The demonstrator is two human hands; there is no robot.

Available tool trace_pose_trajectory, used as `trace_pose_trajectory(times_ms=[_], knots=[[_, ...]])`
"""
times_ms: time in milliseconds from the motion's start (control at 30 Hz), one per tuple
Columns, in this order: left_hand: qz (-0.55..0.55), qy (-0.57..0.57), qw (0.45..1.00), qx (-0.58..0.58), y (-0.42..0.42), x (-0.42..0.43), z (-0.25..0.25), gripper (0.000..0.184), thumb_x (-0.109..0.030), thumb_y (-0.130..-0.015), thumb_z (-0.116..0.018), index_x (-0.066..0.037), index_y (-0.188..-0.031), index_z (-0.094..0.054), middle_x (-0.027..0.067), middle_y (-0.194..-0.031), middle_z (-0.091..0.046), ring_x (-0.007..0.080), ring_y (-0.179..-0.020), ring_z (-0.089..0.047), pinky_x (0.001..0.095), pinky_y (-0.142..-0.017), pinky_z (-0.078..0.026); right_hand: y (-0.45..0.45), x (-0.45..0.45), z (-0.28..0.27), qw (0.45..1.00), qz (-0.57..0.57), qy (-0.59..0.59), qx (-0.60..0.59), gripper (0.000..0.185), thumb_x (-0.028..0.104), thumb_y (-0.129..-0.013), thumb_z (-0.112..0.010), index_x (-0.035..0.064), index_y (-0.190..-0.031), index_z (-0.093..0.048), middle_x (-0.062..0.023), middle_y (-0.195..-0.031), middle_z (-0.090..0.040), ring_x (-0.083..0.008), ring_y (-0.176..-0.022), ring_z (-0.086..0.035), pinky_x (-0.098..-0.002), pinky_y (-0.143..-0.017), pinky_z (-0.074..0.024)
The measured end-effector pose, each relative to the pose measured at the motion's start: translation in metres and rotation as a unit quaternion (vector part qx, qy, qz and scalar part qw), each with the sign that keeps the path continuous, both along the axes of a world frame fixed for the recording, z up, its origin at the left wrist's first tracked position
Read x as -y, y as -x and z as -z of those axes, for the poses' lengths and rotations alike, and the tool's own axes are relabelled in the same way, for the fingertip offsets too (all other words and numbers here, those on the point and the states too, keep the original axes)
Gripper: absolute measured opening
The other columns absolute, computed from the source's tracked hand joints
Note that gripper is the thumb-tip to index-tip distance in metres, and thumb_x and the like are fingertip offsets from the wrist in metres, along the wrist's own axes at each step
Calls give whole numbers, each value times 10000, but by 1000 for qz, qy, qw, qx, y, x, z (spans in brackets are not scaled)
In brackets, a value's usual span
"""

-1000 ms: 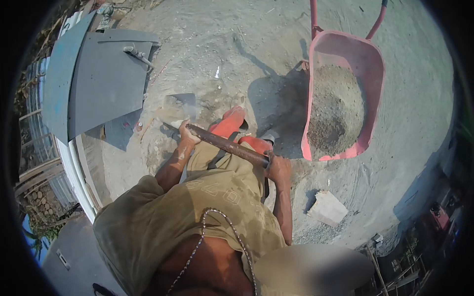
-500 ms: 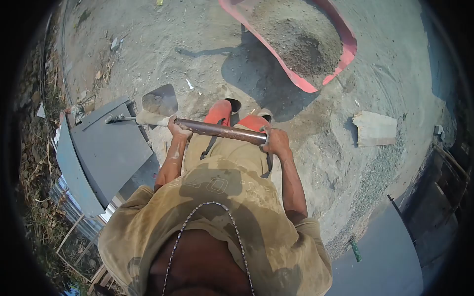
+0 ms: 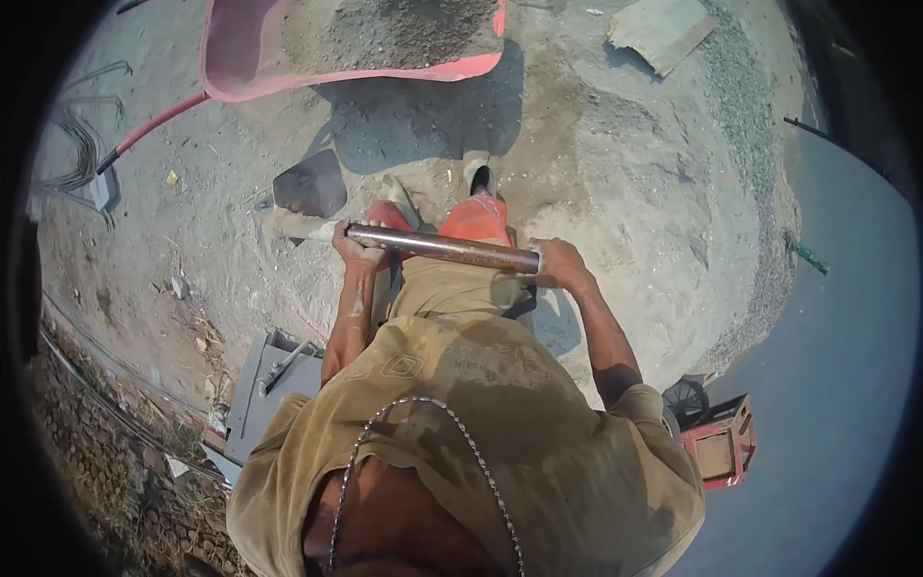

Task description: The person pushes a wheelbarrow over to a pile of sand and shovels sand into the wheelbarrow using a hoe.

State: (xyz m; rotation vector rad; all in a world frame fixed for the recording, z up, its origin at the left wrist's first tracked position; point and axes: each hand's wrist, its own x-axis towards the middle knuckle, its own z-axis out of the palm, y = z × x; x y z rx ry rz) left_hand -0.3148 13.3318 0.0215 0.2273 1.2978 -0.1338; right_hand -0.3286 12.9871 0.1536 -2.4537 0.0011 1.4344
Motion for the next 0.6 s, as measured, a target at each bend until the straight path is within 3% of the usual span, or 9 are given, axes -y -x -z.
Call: trace_pose_trajectory(times_ms=[67, 100, 133, 167, 200, 233, 333, 533, 600], knots=[[51, 43, 998, 9, -2, -13, 0, 228, -296, -647, -572, -93, -648, -466, 46, -588, -465, 239, -538, -496, 392, -553, -461, 20, -19, -25, 998, 63, 2, -7, 596, 346, -509, -747, 113, -1033, -585, -163, -872, -621, -339, -817, -589, -403, -742, -468], [55, 0, 998, -34, -8, -14, -6, 257, -319, -659, -547, -95, -589, -442, 54, -557, -457, 233, -505, -478, 379, -484, -440, 35, -26, -26, 997, 79, -15, 6, 588, 328, -512, -739, 109, -1036, -584, -164, -866, -622, -338, -807, -592, -400, -735, -470], [82, 13, 997, -7, -8, -20, -11, 264, -324, -662, -536, -99, -577, -428, 59, -552, -458, 231, -498, -473, 376, -468, -430, 52, -31, -23, 995, 93, -35, 21, 581, 310, -515, -731, 105, -1038, -582, -164, -860, -623, -336, -798, -595, -397, -728, -473], [108, 23, 994, 19, -5, -31, -11, 271, -330, -664, -525, -103, -565, -415, 64, -546, -459, 229, -491, -468, 373, -451, -419, 67, -36, -22, 991, 59, -44, 109, 585, 319, -512, -705, 102, -1040, -580, -181, -821, -622, -335, -763, -604, -392, -695, -480], [135, 31, 990, 41, -3, -44, -6, 279, -336, -667, -514, -107, -553, -402, 69, -540, -459, 227, -484, -462, 370, -435, -409, 74, -37, -17, 991, 79, -30, 102, 595, 335, -508, -703, 100, -1040, -580, -182, -819, -622, -335, -760, -605, -393, -690, -480], [155, 84, 975, 136, 0, -59, 2, 294, -340, -665, -496, -111, -531, -368, 87, -534, -461, 226, -474, -451, 358, -421, -391, 71, -49, -27, 991, 101, -21, 89, 605, 352, -503, -702, 99, -1040, -580, -184, -817, -622, -334, -758, -606, -394, -686, -480], [146, 10, 989, 22, -15, -57, -30, 282, -326, -654, -503, -107, -544, -364, 94, -542, -461, 228, -478, -458, 362, -429, -402, 79, -59, -21, 987, 152, -16, 41, 669, 424, -479, -710, 96, -1046, -577, -181, -860, -622, -332, -808, -603, -394, -714, -475], [175, -1, 984, 35, -27, -50, -6, 253, -315, -661, -505, -90, -590, -413, 108, -564, -474, 235, -492, -482, 368, -472, -442, 81, -52, -27, 970, 215, -51, 103, 630, 407, -490, -724, 112, -1030, -588, -162, -904, -621, -340, -832, -592, -388, -732, -471], [184, -37, 982, 17, -40, -19, -20, 246, -310, -681, -501, -82, -616, -435, 89, -567, -479, 220, -501, -489, 358, -511, -454, 87, -42, -26, 973, 203, -25, 108, 574, 350, -512, -721, 125, -1024, -589, -149, -895, -623, -336, -831, -591, -392, -734, -468]])
